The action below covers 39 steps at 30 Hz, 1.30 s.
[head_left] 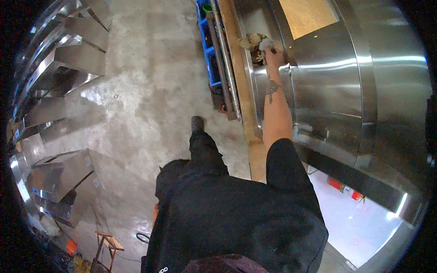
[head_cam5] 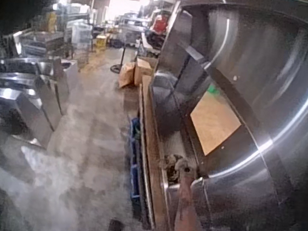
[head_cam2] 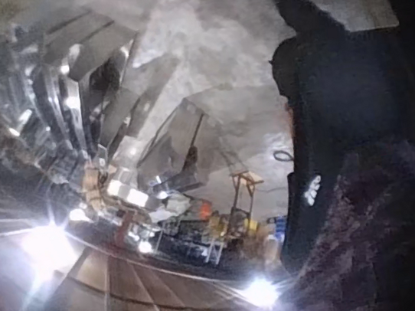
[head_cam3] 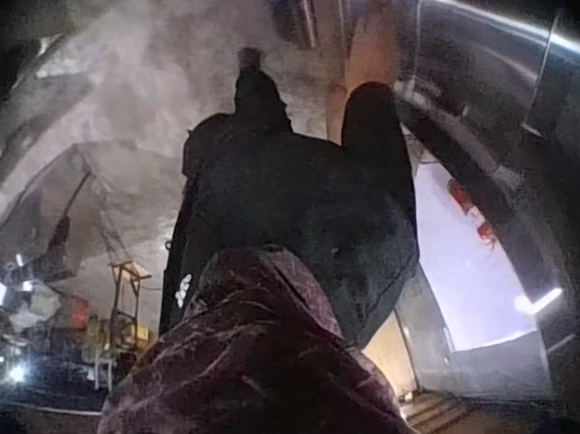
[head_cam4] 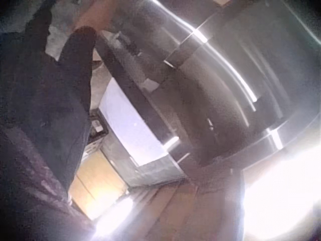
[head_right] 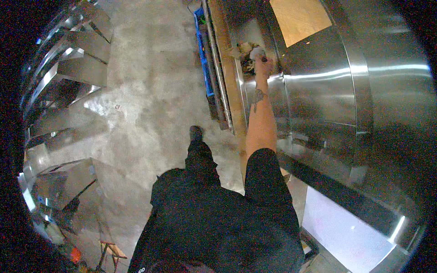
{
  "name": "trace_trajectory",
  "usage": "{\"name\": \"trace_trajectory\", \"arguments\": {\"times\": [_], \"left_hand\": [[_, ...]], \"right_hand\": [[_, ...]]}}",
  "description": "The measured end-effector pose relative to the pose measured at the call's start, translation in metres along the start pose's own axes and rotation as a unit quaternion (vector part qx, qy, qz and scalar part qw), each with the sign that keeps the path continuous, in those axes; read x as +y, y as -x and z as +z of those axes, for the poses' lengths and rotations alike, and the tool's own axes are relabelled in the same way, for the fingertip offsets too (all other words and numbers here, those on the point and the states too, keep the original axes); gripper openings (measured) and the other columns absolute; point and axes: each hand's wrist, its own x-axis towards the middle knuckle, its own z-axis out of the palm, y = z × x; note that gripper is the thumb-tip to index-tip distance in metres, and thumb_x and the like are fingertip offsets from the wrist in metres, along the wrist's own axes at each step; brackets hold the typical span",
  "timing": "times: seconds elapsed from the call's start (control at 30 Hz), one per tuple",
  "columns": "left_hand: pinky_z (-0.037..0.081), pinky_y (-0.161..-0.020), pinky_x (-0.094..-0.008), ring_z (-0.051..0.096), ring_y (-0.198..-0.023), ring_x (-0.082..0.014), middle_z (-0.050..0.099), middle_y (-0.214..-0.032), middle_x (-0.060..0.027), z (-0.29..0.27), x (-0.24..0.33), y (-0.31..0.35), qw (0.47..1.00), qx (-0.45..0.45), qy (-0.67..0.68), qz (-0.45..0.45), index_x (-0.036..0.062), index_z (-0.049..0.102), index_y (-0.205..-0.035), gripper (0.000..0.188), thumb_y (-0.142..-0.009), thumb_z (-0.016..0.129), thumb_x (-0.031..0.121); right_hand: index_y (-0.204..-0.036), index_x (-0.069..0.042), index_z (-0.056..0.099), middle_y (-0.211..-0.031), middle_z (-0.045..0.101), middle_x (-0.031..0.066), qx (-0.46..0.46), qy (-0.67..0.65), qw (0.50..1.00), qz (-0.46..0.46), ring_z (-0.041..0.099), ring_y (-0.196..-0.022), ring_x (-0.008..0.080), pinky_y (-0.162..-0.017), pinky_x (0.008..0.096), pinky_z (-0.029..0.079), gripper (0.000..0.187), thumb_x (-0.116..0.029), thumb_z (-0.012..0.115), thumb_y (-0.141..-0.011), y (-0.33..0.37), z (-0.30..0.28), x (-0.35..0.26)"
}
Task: The person wipes a stainless steel kitchen hood with a cloth, then uses a small brush to apply a substance from a jar to the surface of the hood.
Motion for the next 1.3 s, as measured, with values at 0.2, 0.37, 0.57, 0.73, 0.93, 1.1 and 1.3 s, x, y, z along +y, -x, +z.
{"name": "trace_trajectory", "arguments": {"times": [0.2, 0.37, 0.57, 0.73, 0.93, 1.1, 1.3], "left_hand": [[0.054, -0.079, -0.0389, 0.067, -0.089, -0.0259, 0.071, -0.104, -0.0115, 0.01, 0.006, -0.032, 0.999, -0.037, 0.007, -0.021, 0.0004, 0.065, -0.125, 0.04, -0.11, 0.049, 0.033], [0.054, -0.074, -0.0371, 0.066, -0.085, -0.0221, 0.069, -0.101, -0.0086, -0.037, 0.022, -0.114, 0.996, -0.085, -0.007, 0.007, 0.0014, 0.064, -0.125, 0.036, -0.11, 0.049, 0.03], [0.054, -0.069, -0.0349, 0.065, -0.079, -0.0176, 0.067, -0.097, -0.005, -0.15, 0.082, -0.266, 0.985, -0.138, 0.082, 0.065, 0.0026, 0.063, -0.125, 0.031, -0.111, 0.048, 0.026], [0.057, -0.077, -0.0373, 0.071, -0.092, -0.0239, 0.071, -0.114, -0.0189, -0.184, 0.266, -0.299, 0.991, -0.025, -0.096, 0.094, -0.0003, 0.06, -0.131, 0.038, -0.11, 0.054, 0.031], [0.046, -0.109, -0.0516, 0.061, -0.123, -0.047, 0.063, -0.132, -0.0308, -0.108, 0.318, -0.294, 0.921, -0.115, -0.35, 0.128, 0.0007, 0.054, -0.145, 0.068, -0.105, 0.054, 0.056], [0.043, -0.11, -0.0556, 0.052, -0.132, -0.0474, 0.052, -0.146, -0.0285, -0.059, 0.348, -0.258, 0.862, 0.028, -0.481, 0.161, 0.0005, 0.051, -0.148, 0.06, -0.106, 0.056, 0.043], [0.043, -0.109, -0.0537, 0.054, -0.129, -0.045, 0.055, -0.142, -0.0234, -0.031, 0.351, -0.268, 0.856, 0.112, -0.469, 0.187, 0.0012, 0.053, -0.146, 0.049, -0.103, 0.058, 0.023]], "right_hand": [[-0.125, 0.001, 0.065, -0.11, 0.07, 0.0126, 0.077, -0.081, 0.989, -0.1, 0.066, -0.101, 0.0276, -0.095, 0.0399, 0.052, 0.048, -0.031, 0.078, -0.092, 0.029, 0.013, -0.043], [-0.108, -0.002, 0.073, -0.096, 0.072, 0.0009, -0.261, -0.168, 0.95, 0.01, 0.062, -0.086, 0.0102, -0.086, 0.0274, 0.052, 0.015, -0.01, 0.076, -0.095, 0.168, -0.009, -0.078], [-0.12, -0.004, 0.07, -0.096, 0.073, 0.0075, -0.355, -0.352, 0.813, 0.299, 0.069, -0.089, 0.0184, -0.082, 0.033, 0.055, 0.029, -0.018, 0.074, -0.094, 0.313, 0.031, 0.174], [-0.129, -0.004, 0.063, -0.104, 0.076, 0.0189, -0.34, 0.193, 0.906, 0.16, 0.073, -0.098, 0.0333, -0.085, 0.0463, 0.058, 0.046, -0.029, 0.072, -0.092, 0.382, 0.048, 0.256], [-0.128, -0.004, 0.065, -0.118, 0.073, 0.0238, -0.374, 0.321, 0.859, 0.136, 0.068, -0.112, 0.0416, -0.098, 0.0485, 0.054, 0.044, -0.031, 0.068, -0.092, 0.33, 0.149, 0.268], [-0.145, -0.007, 0.053, -0.14, 0.06, 0.0276, -0.33, 0.449, 0.828, 0.065, 0.06, -0.126, 0.0462, -0.102, 0.055, 0.051, 0.061, -0.029, 0.07, -0.09, 0.267, 0.23, 0.332], [-0.156, -0.007, 0.042, -0.148, 0.053, 0.03, -0.325, 0.597, 0.733, 0.025, 0.055, -0.134, 0.0486, -0.108, 0.0584, 0.048, 0.078, -0.03, 0.073, -0.088, 0.216, 0.27, 0.417]]}}
